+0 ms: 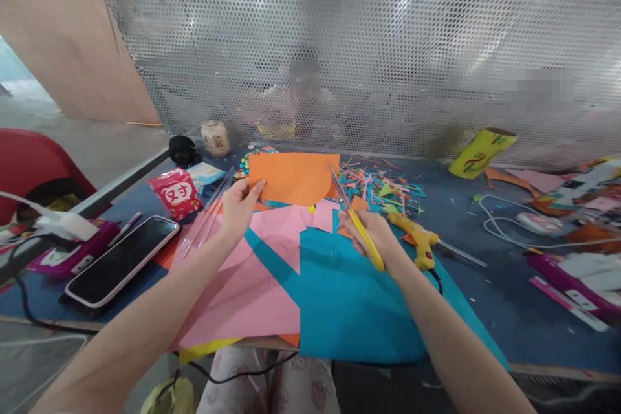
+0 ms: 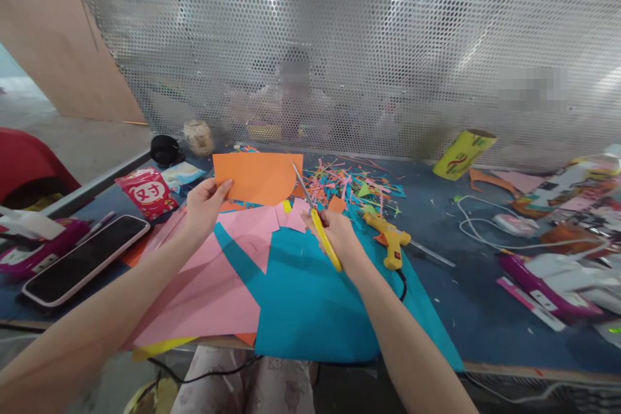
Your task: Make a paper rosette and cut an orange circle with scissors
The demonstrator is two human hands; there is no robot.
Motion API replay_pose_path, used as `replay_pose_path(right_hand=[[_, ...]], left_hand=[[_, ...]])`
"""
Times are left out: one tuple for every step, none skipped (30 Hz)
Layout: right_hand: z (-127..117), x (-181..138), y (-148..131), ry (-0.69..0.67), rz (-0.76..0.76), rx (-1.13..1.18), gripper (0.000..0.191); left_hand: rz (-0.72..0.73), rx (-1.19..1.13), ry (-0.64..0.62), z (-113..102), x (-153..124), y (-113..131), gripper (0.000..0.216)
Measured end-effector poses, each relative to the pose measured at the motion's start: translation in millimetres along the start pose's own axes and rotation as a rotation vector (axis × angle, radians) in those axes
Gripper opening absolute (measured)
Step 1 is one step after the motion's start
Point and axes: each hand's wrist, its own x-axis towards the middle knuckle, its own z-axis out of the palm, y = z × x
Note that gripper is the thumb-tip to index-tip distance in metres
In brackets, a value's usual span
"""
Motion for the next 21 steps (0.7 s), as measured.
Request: replay_pose_path(right_hand=[[-0.6,0.1,0.2,-0.007,-0.008,-0.005,0.054],[-1.3,0.5,0.7,-0.014,-0.016,-0.009,0.054],[-2.0,1.3,1.3,-0.019,-0.024,-0.012,0.055],[-2.6,2.2,1.9,-0.023,-0.031,-0.013,0.055],[-3.1,3.2,2.5,-0.025,-0.038,-0.013,0.055],[-3.4,4.2,3.0,-0.025,-0.042,-0.012,0.054],[-3.4,5.0,3.4,-0.025,-0.042,-0.011,0.054],[-3.3,5.6,3.5,-0.027,-0.037,-0.009,0.054],[-3.0,6.0,3.5,-0.031,-0.028,-0.005,0.055],[-2.6,6.1,3.4,-0.035,-0.015,0.0,0.055],[-2.1,6.0,3.3,-0.039,-0.001,0.005,0.056],[-1.5,5.7,3.2,-0.04,0.012,0.011,0.056],[-1.0,5.3,3.1,-0.039,0.024,0.014,0.056],[-0.5,4.7,3.1,-0.036,0.031,0.013,0.056],[-0.2,4.0,3.2,-0.032,0.036,0.008,0.055],[0.1,3.2,3.4,-0.029,0.038,-0.001,0.054],[0.3,2.3,3.6,-0.028,0.038,-0.012,0.053],[0.4,1.5,3.7,-0.028,0.037,-0.024,0.052],[0.5,0.9,3.8,-0.029,0.035,-0.034,0.052],[0.4,0.5,4.0,-0.031,0.031,-0.044,0.051],[0.4,0.5,4.2,-0.032,0.025,-0.051,0.051]], left_hand=[[0.004,0.017,0.003,-0.1,-0.2,1.5,0.022],[0.015,0.044,0.004,0.1,-0.8,3.1,0.022],[0.031,0.074,0.003,0.4,-1.8,4.7,0.02],[0.046,0.103,-0.002,0.7,-3.0,6.2,0.02],[0.058,0.128,-0.01,1.1,-4.3,7.4,0.02],[0.069,0.147,-0.016,1.5,-5.4,8.4,0.02],[0.076,0.16,-0.023,1.8,-6.4,9.1,0.021],[0.079,0.17,-0.027,1.9,-7.0,9.7,0.02],[0.079,0.175,-0.027,2.0,-7.4,10.1,0.02],[0.079,0.177,-0.021,2.0,-7.4,10.4,0.019],[0.079,0.177,-0.017,1.8,-7.2,10.5,0.019],[0.079,0.175,-0.012,1.7,-6.7,10.4,0.018],[0.079,0.168,-0.006,1.4,-6.0,10.0,0.018],[0.079,0.156,-0.001,0.9,-5.0,9.2,0.018],[0.077,0.141,0.007,0.4,-3.9,8.0,0.018],[0.073,0.127,0.016,-0.4,-2.6,6.6,0.019],[0.069,0.117,0.028,-1.3,-1.3,4.9,0.019],[0.066,0.113,0.04,-2.4,0.1,3.2,0.02],[0.065,0.12,0.047,-3.5,1.4,1.7,0.02],[0.068,0.137,0.056,-4.7,2.5,0.5,0.02],[0.076,0.16,0.065,-5.7,3.2,-0.1,0.02]])
